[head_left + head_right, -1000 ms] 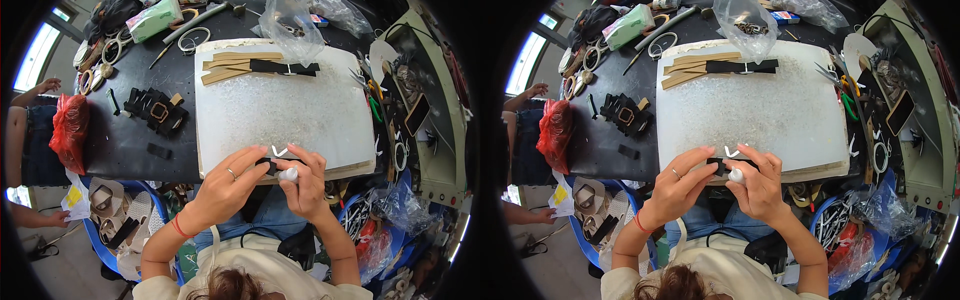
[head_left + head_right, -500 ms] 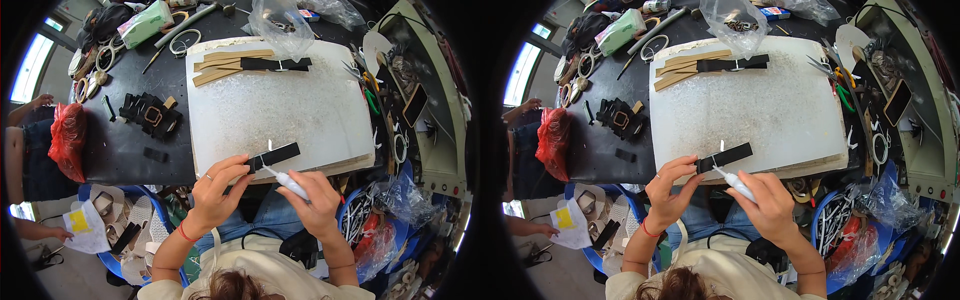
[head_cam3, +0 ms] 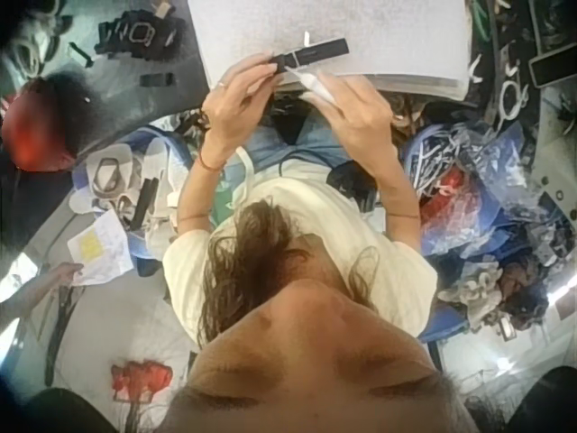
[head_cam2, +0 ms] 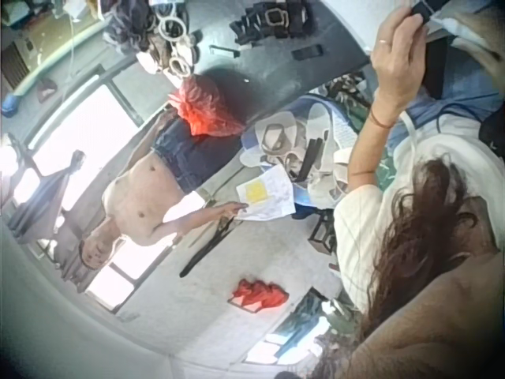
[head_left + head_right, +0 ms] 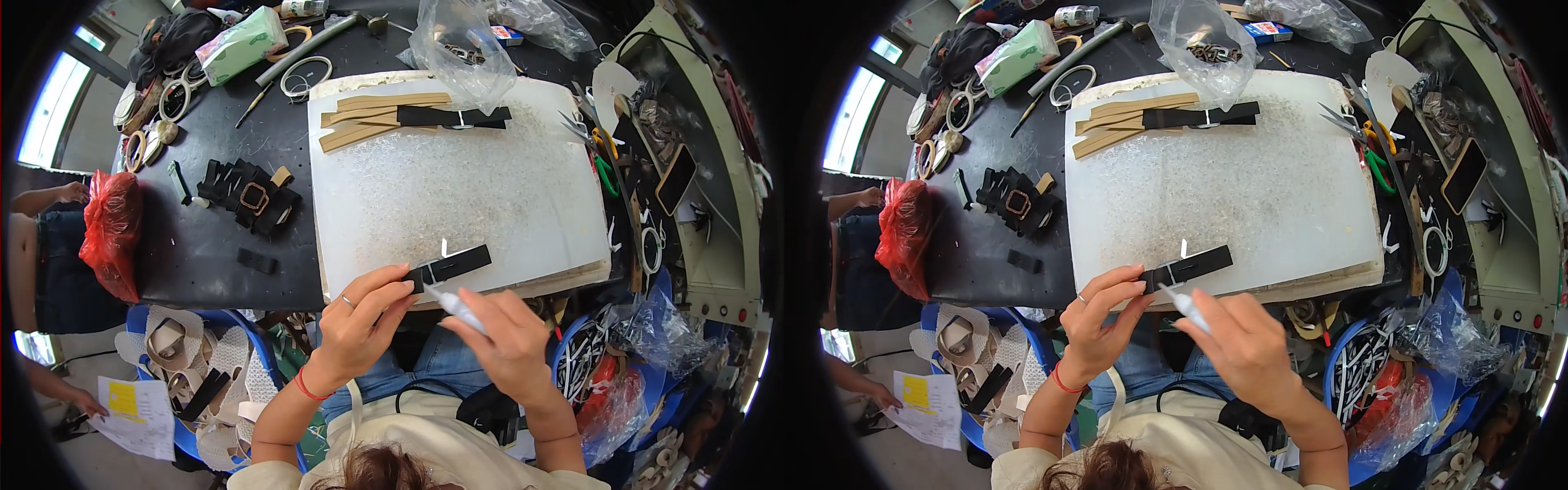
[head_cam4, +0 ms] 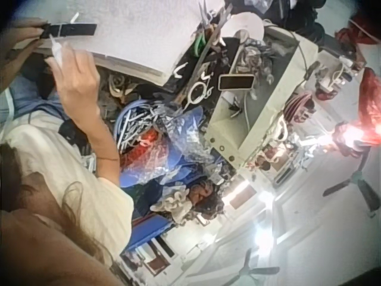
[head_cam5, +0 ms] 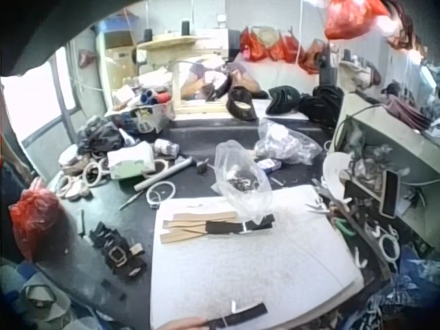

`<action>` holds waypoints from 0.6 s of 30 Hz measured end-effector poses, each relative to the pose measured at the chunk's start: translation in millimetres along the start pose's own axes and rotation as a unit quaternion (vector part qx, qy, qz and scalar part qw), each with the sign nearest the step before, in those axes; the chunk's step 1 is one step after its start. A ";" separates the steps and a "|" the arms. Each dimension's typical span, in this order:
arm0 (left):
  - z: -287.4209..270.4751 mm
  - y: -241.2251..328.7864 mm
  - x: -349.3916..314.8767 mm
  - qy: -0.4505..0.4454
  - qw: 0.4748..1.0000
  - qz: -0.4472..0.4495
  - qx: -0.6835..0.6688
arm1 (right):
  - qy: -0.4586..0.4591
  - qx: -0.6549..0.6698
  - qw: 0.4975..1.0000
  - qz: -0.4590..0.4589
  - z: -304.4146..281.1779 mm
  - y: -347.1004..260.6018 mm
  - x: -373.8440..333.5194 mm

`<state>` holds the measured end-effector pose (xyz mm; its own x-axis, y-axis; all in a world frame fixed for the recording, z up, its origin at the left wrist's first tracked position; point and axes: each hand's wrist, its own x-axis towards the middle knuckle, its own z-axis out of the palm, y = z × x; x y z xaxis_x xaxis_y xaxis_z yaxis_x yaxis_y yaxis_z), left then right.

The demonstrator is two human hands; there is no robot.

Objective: The person applies glue to a black strap and attaches a metal buckle. They handle multiple straps and buckles, using a ruler to measure and a cutting tool to trim the strap ends. The person works on a cluttered table in a workshop environment.

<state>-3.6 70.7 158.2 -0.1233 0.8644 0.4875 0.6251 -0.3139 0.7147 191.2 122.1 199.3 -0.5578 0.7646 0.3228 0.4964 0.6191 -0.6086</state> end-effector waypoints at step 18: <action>3.0 0.3 0.6 0.024 1.000 0.010 0.001 | 0.138 0.133 0.979 0.070 17.6 23.5 -11.1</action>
<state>-1.2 72.3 157.2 -0.1472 0.8376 0.5261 0.6301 -0.3306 0.7026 197.3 125.0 168.6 -0.2781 0.8808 0.3832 0.3437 0.4638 -0.8166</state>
